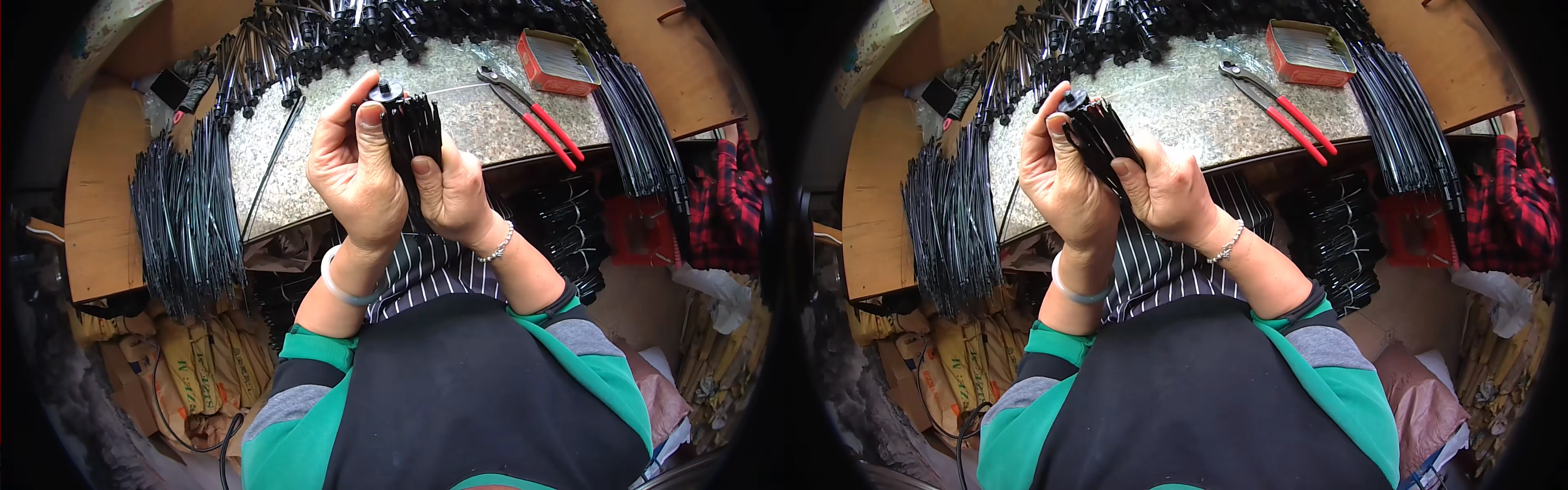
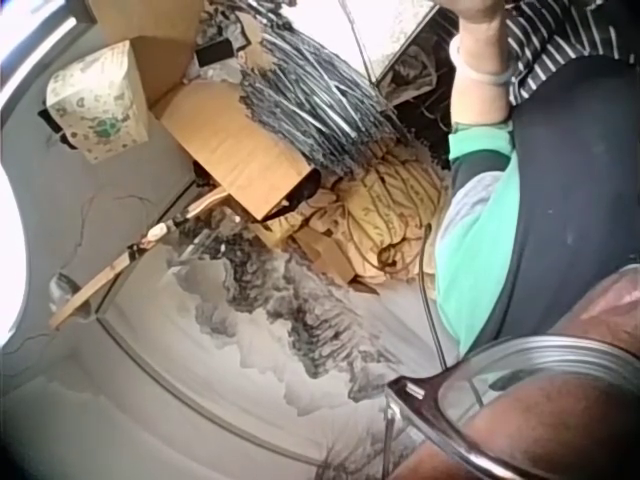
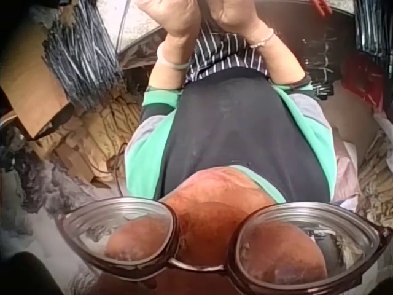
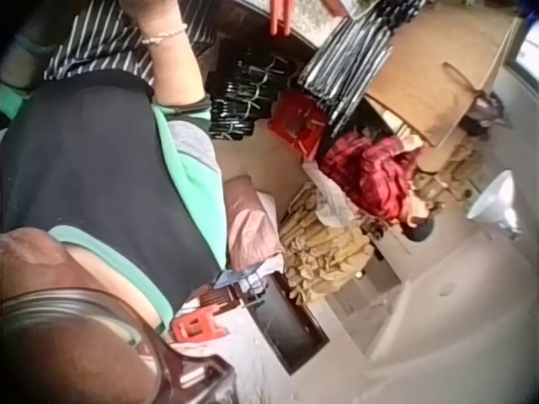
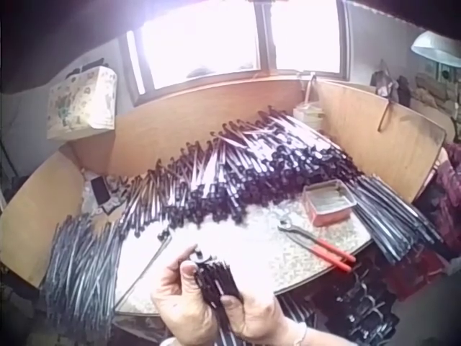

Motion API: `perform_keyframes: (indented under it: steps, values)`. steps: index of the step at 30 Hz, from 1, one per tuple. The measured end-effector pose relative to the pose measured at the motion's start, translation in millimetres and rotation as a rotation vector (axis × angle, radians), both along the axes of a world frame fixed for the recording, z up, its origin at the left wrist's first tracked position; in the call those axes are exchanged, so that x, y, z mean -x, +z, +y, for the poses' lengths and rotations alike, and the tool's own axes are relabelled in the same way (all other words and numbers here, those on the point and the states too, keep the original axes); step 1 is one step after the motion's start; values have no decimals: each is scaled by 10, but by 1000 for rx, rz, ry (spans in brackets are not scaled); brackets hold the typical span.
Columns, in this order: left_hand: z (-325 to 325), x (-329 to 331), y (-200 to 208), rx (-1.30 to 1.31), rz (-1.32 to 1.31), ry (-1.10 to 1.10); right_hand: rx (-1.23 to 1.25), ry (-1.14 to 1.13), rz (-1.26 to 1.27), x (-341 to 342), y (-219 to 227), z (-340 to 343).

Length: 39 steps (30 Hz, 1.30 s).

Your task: Assembling black plastic components by bundling strands and inserting them into a housing.

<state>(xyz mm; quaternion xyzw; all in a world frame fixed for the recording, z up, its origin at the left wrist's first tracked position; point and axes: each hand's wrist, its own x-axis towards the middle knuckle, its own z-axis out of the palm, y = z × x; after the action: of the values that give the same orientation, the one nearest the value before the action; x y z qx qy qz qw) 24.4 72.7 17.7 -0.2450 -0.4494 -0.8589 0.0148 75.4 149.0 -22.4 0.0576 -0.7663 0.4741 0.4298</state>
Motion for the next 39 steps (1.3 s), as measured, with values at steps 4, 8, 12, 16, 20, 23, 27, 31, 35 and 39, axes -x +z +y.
perform_keyframes:
  steps: [4,8,12,16,20,23,27,31,35,39]
  values:
    - [28,-34,16,-4,5,51,50,54,-44,-20,-3,12]
    - [-6,-7,-19,17,31,31,97,108,-54,-37,12,14]
    - [-57,-2,1,55,24,-45,146,200,-102,-68,63,31]
    - [-133,137,24,-21,-158,-361,179,255,-174,-93,68,61]
    - [-114,121,52,78,-92,-386,145,173,-188,-71,53,55]
    - [-79,2,105,168,53,-183,-2,22,-87,-26,23,41]
    - [-111,17,96,136,-28,-173,44,-67,-71,-97,-8,-35]
    - [-96,5,63,84,-73,-160,-79,-90,117,-109,135,46]
    - [-64,4,65,14,-82,-145,-113,-123,160,-92,203,60]
    - [-81,20,24,41,-62,-151,-63,-174,116,-93,191,9]
